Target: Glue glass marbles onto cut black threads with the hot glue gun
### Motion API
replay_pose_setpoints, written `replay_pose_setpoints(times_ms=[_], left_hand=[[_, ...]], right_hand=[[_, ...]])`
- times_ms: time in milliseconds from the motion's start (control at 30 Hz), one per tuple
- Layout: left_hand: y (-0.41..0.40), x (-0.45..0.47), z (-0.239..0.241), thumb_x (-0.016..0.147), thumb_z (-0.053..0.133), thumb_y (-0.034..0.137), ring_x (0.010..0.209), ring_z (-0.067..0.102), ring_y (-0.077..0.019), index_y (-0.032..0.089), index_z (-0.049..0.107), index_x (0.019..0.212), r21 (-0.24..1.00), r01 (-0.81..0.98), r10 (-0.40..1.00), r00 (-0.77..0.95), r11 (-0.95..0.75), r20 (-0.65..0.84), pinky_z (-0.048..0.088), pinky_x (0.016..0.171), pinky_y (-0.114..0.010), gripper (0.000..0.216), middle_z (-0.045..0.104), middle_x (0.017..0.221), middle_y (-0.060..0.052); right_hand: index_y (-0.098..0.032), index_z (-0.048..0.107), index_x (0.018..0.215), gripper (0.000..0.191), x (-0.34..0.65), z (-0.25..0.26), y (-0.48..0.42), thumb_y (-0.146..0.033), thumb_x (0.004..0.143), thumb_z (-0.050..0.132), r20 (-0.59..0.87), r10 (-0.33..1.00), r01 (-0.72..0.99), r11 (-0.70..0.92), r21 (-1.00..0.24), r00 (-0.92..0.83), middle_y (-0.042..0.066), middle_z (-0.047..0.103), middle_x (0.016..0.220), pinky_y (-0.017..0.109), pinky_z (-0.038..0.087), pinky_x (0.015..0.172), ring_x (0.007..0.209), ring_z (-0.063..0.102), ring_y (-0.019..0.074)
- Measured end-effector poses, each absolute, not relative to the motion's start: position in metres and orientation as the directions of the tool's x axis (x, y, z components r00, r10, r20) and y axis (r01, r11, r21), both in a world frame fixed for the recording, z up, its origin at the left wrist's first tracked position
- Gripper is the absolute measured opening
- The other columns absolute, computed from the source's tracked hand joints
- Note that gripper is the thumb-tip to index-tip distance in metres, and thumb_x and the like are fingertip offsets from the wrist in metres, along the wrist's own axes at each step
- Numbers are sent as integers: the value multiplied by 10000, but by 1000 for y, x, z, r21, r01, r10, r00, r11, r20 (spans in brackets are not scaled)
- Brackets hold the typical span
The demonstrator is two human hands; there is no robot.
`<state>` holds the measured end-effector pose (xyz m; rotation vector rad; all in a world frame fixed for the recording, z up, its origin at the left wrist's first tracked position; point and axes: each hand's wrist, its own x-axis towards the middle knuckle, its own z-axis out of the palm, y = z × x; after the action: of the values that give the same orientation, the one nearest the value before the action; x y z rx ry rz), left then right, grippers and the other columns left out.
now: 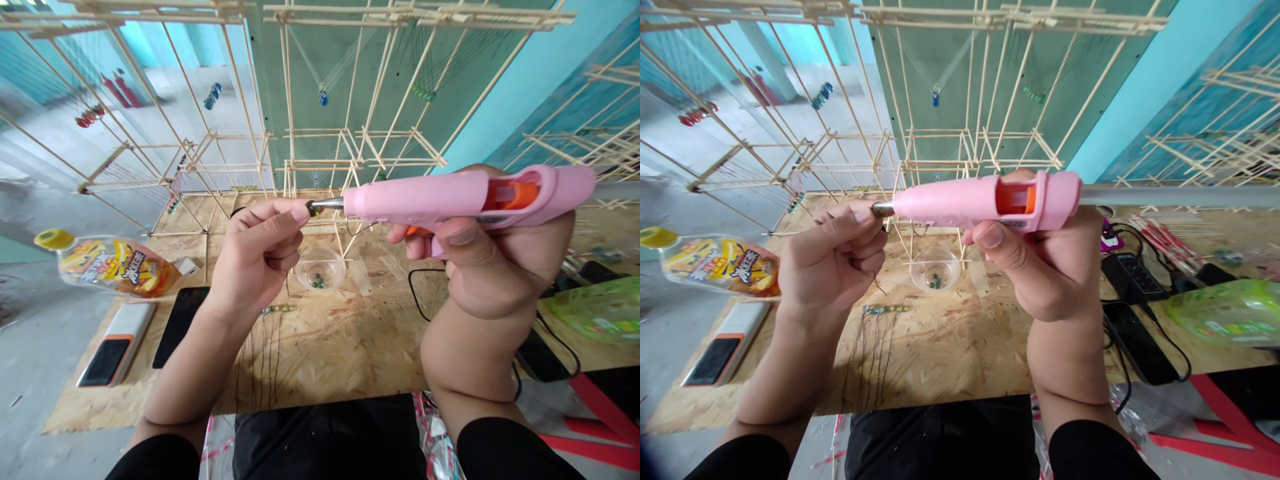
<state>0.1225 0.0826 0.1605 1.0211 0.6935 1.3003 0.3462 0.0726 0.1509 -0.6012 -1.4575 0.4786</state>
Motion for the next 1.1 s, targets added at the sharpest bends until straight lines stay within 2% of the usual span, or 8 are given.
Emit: replay_pose_setpoints(times_ms=[133, 333, 500, 600, 800, 900, 1000, 1100], left_hand=[[83, 121, 159, 719, 970, 330, 450, 148, -44, 195, 661, 638, 887, -460, 976, 173, -36, 130, 100, 402, -235, 346, 200, 564, 104], [83, 123, 157, 806, 914, 281, 438, 218, -47, 189, 650, 659, 883, -468, 991, 94, -38, 92, 142, 403, -214, 316, 220, 567, 94], [83, 124, 156, 786, 928, 277, 441, 210, -45, 195, 613, 625, 888, -458, 989, 108, -44, 105, 129, 414, -226, 363, 216, 561, 94], [82, 123, 157, 776, 931, 288, 444, 198, -48, 198, 636, 636, 890, -453, 988, 107, -56, 116, 124, 411, -236, 338, 212, 561, 95], [82, 126, 157, 724, 945, 308, 465, 196, -51, 194, 707, 673, 891, -437, 986, 49, -121, 158, 121, 417, -239, 269, 240, 563, 94], [82, 128, 155, 709, 962, 320, 469, 175, -47, 195, 763, 725, 891, -437, 984, 64, -123, 167, 109, 422, -233, 236, 230, 567, 102], [81, 128, 153, 719, 967, 325, 467, 166, -45, 189, 774, 734, 885, -449, 981, 76, -124, 176, 97, 427, -233, 237, 215, 577, 103], [81, 127, 154, 767, 942, 314, 455, 191, -49, 192, 726, 696, 882, -452, 984, 49, -130, 170, 109, 429, -241, 258, 223, 576, 97]], right_hand=[[-278, 812, 809, 217, 348, 149, 72, -442, 896, 925, 764, 642, 72, 760, -646, 66, -7, 743, 701, 338, 547, 522, 626, 721, 193], [-301, 810, 835, 275, 347, 149, 70, -547, 923, 894, 754, 654, 127, 744, -656, 58, 2, 753, 812, 393, 645, 617, 672, 735, 208], [-281, 823, 808, 202, 348, 149, 73, -430, 918, 903, 767, 641, 77, 763, -642, 42, -11, 752, 776, 342, 578, 567, 652, 730, 177], [-284, 813, 799, 228, 350, 149, 73, -456, 921, 901, 762, 647, 89, 757, -648, 45, -17, 750, 732, 340, 546, 536, 613, 705, 174], [-301, 841, 861, 218, 350, 148, 71, -502, 928, 892, 748, 663, 106, 742, -662, 31, -9, 772, 851, 380, 632, 648, 691, 743, 188], [-284, 836, 860, 203, 350, 148, 72, -465, 931, 893, 756, 654, 97, 751, -653, 27, -5, 783, 804, 333, 557, 553, 683, 748, 185], [-253, 833, 892, 239, 352, 148, 74, -479, 940, 891, 745, 666, 111, 738, -666, 38, 2, 784, 731, 308, 456, 460, 575, 686, 157], [-245, 829, 862, 285, 354, 147, 75, -514, 937, 888, 759, 651, 138, 750, -647, 27, 13, 781, 746, 313, 446, 452, 579, 690, 160]])
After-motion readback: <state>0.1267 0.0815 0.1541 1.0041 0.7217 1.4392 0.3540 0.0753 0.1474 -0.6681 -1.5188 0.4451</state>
